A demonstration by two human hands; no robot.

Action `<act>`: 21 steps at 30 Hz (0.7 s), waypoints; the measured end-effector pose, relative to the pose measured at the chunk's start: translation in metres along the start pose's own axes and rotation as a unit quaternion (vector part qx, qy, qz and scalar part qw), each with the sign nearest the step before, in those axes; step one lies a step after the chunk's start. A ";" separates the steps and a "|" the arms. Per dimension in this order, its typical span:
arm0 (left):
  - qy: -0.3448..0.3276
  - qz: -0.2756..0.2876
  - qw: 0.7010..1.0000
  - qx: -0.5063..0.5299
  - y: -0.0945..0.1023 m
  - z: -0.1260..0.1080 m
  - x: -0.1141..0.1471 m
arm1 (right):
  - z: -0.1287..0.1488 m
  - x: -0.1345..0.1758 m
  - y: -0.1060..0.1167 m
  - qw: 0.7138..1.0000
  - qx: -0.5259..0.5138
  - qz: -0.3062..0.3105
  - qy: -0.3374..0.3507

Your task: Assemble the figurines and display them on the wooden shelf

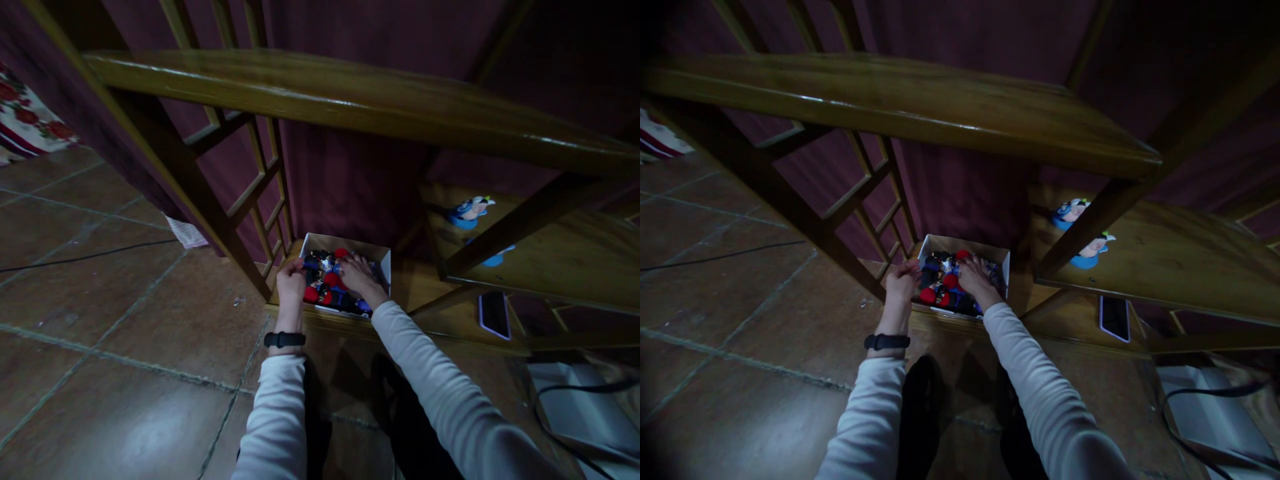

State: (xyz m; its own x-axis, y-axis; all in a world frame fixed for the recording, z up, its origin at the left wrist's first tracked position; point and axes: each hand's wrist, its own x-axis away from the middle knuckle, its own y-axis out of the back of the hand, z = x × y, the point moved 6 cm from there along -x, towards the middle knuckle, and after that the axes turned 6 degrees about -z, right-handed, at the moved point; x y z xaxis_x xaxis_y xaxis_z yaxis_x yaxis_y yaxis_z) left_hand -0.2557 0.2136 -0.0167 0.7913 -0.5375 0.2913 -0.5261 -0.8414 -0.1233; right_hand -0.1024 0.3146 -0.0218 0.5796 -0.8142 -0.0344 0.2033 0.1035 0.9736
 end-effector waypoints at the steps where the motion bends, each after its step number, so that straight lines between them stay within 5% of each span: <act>1: -0.001 0.005 1.000 0.003 0.000 -0.002 0.000 | -0.003 0.000 0.000 1.000 0.015 0.013 0.002; 14: -0.017 0.056 0.998 0.008 -0.016 -0.010 0.016 | -0.002 0.007 0.001 1.000 0.015 -0.027 -0.002; 21: -0.020 0.093 0.995 0.006 -0.029 -0.002 0.021 | -0.009 0.008 0.028 0.987 -0.129 -0.094 0.007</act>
State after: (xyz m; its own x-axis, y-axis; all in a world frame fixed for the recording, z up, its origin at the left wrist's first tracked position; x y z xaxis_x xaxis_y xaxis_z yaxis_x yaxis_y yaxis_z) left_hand -0.2247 0.2269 -0.0048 0.6928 -0.6853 0.2246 -0.6606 -0.7280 -0.1833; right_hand -0.0853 0.3159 0.0029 0.5226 -0.8256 -0.2127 0.5009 0.0955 0.8602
